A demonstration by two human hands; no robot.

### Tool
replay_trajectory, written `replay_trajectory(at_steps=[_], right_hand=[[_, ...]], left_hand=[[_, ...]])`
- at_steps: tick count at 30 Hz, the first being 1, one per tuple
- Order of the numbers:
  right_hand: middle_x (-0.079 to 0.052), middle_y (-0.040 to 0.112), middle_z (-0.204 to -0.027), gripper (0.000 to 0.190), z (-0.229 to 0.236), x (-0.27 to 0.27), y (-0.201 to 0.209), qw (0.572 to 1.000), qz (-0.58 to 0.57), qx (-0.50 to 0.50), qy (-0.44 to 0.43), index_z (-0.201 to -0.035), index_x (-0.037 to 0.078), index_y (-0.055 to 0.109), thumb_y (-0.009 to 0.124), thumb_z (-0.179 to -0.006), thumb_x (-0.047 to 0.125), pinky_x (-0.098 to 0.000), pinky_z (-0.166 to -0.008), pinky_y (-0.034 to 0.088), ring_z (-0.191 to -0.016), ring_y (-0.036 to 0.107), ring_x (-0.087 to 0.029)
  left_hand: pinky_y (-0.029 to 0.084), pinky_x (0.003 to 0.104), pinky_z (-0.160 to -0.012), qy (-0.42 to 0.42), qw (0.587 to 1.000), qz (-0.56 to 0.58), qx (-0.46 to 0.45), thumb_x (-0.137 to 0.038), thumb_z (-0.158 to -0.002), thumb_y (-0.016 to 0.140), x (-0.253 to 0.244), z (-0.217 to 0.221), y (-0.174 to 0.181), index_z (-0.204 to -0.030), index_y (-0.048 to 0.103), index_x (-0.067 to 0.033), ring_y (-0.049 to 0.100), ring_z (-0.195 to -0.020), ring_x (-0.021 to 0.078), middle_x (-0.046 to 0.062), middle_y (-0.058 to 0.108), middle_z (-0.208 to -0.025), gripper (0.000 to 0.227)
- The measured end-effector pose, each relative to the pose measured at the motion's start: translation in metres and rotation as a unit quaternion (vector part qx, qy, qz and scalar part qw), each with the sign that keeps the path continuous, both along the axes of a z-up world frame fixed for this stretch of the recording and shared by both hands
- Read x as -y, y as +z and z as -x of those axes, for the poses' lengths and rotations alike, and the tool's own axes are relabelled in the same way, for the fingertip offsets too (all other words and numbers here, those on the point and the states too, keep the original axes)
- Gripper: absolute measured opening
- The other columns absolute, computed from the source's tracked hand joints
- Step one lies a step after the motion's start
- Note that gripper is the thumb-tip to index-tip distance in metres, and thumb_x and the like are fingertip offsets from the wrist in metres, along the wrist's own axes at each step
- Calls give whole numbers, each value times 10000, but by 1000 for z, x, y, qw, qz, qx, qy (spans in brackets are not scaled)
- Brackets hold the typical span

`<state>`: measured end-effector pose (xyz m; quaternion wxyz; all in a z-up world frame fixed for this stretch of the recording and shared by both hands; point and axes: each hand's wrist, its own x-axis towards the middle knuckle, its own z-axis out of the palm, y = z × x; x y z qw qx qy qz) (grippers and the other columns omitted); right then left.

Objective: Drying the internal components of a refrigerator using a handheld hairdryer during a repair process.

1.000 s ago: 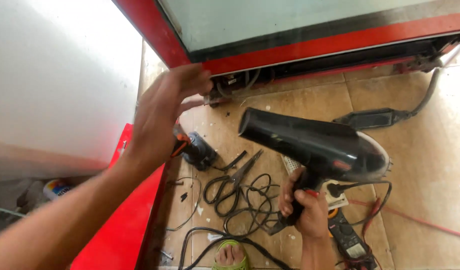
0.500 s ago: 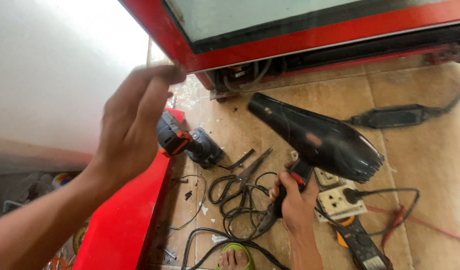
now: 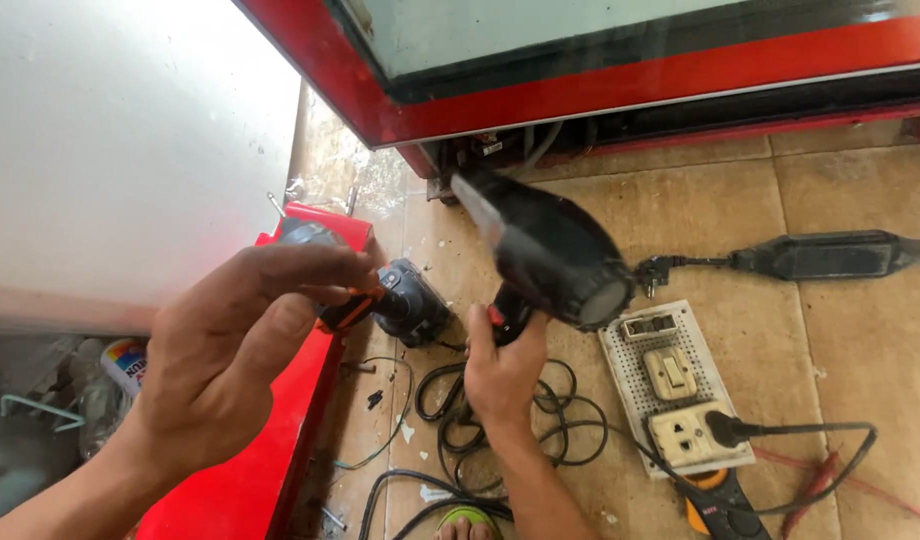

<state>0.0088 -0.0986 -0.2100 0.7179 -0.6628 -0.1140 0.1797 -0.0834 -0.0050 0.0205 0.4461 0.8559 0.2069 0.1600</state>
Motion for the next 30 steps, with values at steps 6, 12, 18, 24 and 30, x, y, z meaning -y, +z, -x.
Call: replay_trajectory(at_steps=[6,12,18,24,30], right_hand=[[-50,595,-763,342,-1,-2,-5,999,-7,-38,-21,-1194,-27,528,673,-912,99,-273,-470,485,-517,563,-135],[-78,586,-774,377,-19,-6,-1,988,-40,-131,-65,-1283,-21,421,585,-947,34,-278,-527,531,-576,585,-153],[-69,621,-644,181,5,-6,-18,988,10,-153,-18,-1027,-19,548,653,-890,32,-270,-409,499,-444,579,-152],[-110,645,-742,310,-6,-15,-19,979,-18,-186,-81,-1163,-37,538,618,-864,-19,-284,-449,524,-485,561,-161],[-108,572,-768,315,-33,-16,-21,949,-125,-235,-166,-1216,28,456,577,-925,10,-327,-516,511,-549,538,-184]], left_hand=[[636,345,-1026,10,999,-36,-31,-124,-966,459,-17,-4,-3,-1268,578,18,741,-1106,213,149,732,-1194,354],[625,377,-948,180,973,-124,-74,127,-901,287,-28,21,-15,-1230,524,114,727,-1023,290,249,700,-1202,406],[647,385,-911,285,947,-54,-135,-9,-846,613,-70,87,-64,-1111,602,60,729,-988,294,219,697,-1155,274],[728,453,-1131,-3,992,-79,-97,-303,-794,681,-133,191,-109,-1356,518,-252,730,-1366,279,92,664,-1388,588],[730,428,-1079,-18,986,-76,-145,-275,-841,620,-169,213,-118,-1347,537,-366,776,-1282,227,71,739,-1340,521]])
